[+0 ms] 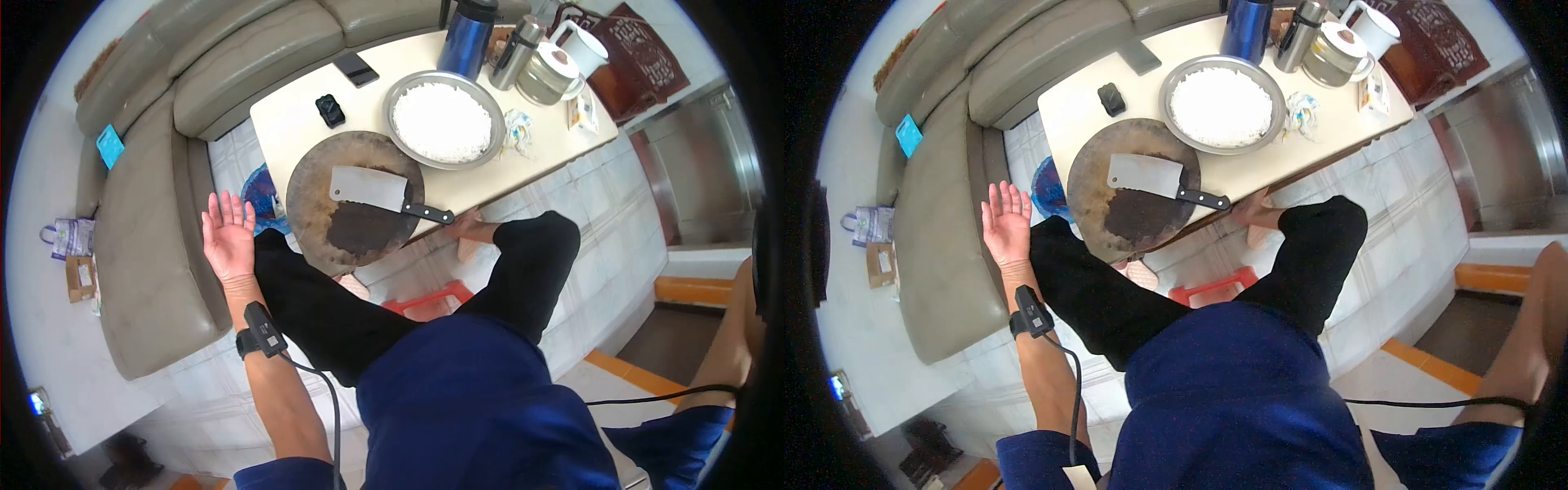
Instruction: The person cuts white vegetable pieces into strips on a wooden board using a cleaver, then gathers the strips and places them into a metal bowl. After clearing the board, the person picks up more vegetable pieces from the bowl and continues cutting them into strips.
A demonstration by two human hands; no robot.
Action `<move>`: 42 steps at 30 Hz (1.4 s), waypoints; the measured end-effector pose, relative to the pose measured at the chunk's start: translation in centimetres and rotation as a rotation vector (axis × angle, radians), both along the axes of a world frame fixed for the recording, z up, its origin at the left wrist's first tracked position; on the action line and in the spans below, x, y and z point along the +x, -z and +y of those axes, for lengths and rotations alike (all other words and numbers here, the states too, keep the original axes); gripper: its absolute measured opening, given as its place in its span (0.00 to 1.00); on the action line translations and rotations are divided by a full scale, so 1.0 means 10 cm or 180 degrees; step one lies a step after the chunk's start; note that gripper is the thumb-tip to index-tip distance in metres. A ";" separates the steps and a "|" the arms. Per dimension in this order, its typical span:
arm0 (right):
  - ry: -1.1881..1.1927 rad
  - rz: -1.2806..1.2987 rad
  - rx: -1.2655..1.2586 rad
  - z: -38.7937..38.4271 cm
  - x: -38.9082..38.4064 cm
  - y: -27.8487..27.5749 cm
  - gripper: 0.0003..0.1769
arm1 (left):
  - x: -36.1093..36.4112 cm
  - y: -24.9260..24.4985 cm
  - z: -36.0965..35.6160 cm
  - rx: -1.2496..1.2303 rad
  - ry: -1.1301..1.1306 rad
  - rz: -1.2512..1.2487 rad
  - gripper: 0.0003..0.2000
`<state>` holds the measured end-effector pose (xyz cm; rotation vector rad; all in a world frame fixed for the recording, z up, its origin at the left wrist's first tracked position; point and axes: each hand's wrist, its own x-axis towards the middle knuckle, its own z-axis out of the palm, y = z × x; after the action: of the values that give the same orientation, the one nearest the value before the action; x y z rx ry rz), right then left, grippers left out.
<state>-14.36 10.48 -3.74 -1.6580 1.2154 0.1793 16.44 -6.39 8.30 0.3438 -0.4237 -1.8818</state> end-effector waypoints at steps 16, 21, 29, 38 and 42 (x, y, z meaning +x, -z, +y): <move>0.0504 -0.1934 -0.0267 -0.56 -0.27 0.35 0.16 | -0.07 -0.07 -0.01 0.0006 -0.0060 -0.0100 0.18; 0.0755 0.0562 -0.0080 0.18 -1.28 0.23 0.16 | 0.02 -0.03 0.06 -0.0058 -0.0058 -0.0087 0.18; 0.0830 0.0583 -0.0210 0.10 -1.17 0.17 0.16 | -0.01 -0.09 0.09 0.0148 -0.0275 -0.0256 0.19; 0.1055 0.0567 -0.0298 0.18 -1.15 0.19 0.17 | -0.06 -0.07 0.10 0.0140 -0.0352 -0.0418 0.18; 0.1206 0.0488 -0.0458 0.20 -1.20 0.17 0.17 | -0.05 -0.05 0.11 0.0021 -0.0314 -0.0509 0.16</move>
<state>-26.35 12.45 -5.48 -1.5223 1.6676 -0.0181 15.95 -5.32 8.76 0.5132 -0.4990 -1.7662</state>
